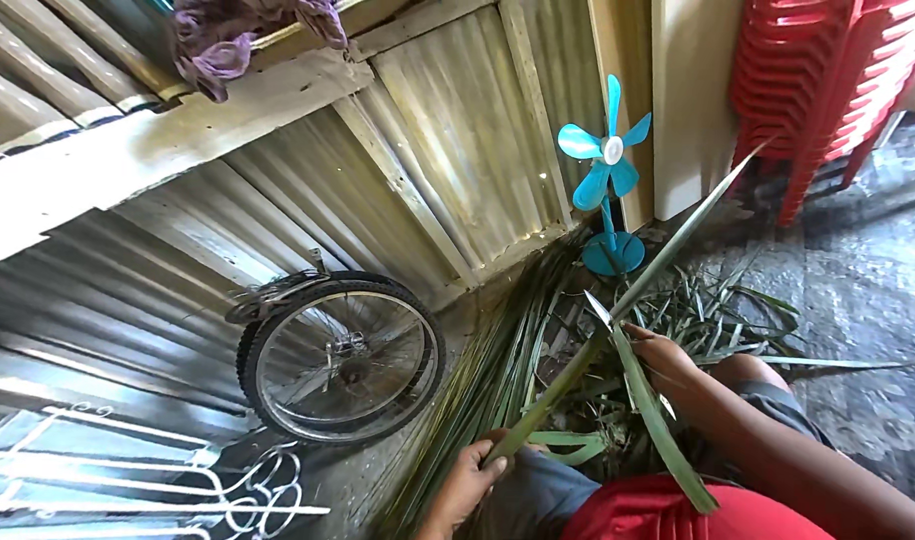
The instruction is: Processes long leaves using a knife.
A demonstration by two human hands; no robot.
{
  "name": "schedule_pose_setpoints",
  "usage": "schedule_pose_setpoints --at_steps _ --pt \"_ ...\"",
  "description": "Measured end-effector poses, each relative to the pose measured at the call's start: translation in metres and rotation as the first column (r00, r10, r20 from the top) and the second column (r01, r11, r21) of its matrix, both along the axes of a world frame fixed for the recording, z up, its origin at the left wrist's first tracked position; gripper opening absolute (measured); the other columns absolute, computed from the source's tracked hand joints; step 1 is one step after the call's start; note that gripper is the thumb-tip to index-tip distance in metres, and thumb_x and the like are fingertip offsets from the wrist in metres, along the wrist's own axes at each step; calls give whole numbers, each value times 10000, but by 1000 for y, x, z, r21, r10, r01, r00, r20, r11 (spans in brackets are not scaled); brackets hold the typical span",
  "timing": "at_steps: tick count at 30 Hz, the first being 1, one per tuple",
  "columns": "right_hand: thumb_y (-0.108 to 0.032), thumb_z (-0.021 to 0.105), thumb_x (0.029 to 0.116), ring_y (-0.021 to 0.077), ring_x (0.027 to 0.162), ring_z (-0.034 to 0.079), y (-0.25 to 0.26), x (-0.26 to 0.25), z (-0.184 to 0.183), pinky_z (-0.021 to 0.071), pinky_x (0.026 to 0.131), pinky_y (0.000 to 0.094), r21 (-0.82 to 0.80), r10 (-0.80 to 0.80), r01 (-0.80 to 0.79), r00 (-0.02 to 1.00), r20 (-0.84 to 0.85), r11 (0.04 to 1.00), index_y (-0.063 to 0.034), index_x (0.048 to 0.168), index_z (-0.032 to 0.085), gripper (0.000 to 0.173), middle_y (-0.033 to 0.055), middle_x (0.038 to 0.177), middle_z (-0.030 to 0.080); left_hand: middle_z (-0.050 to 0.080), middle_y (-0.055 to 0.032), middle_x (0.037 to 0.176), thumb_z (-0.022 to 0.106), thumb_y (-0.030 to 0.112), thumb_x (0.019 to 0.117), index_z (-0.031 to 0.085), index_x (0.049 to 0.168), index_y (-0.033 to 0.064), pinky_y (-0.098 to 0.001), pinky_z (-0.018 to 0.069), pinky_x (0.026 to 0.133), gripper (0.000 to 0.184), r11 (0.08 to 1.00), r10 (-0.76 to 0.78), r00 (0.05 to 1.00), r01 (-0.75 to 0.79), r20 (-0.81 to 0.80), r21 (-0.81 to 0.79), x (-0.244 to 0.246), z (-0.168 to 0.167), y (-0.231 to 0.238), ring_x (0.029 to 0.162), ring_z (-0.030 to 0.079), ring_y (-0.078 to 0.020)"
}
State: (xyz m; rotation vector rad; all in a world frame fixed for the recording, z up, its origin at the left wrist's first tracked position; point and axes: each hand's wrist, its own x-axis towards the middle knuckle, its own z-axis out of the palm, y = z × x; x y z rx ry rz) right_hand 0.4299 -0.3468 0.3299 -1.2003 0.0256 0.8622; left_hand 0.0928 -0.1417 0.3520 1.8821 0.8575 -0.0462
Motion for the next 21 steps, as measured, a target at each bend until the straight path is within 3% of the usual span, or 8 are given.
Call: schedule_pose_setpoints --at_steps 6,10,13,15,19,21 --pt "23 623 938 168 782 649 -3 -20 1 542 628 350 19 115 -115 992 -44 993 -108 1378 600 460 103 1039 697 695 -13 844 713 106 922 729 1019 43 -257 518 576 117 999 -4 998 2 63 37 6 -2 -16 617 588 -70" --pt "29 584 937 166 694 592 -5 -8 2 498 553 345 16 58 -57 997 -50 998 -153 1441 563 536 111 1054 668 647 -4 726 719 116 907 701 904 45 -255 503 547 73 999 -5 997 2 74 33 -5 -10 -12 572 569 -74" --pt "18 578 943 217 835 650 -11 12 9 549 673 415 10 -61 62 996 -70 998 -174 1440 577 533 134 1103 678 658 -4 745 703 113 919 706 945 36 -251 504 565 81 999 28 998 -29 62 25 -25 -11 -2 585 570 -68" --pt "23 554 957 215 857 664 -16 21 14 558 704 417 15 -145 147 986 -81 989 -168 1420 595 503 134 1111 687 658 0 739 701 112 926 709 946 39 -244 497 559 77 998 39 999 -40 21 48 -36 -11 3 579 567 -63" --pt "-123 557 1027 102 682 586 -38 43 16 486 562 287 37 -85 84 996 35 996 -216 1496 495 482 54 1059 674 645 -17 732 699 106 936 706 951 20 -271 499 579 87 986 86 992 -72 -88 151 -72 -22 24 583 561 -77" --pt "-136 645 988 103 601 536 -42 56 9 458 496 281 67 -128 126 991 31 990 -211 1488 509 523 54 1008 657 656 -47 761 706 142 945 714 986 8 -315 510 607 140 974 125 980 -91 -157 206 -96 -26 36 614 573 -106"
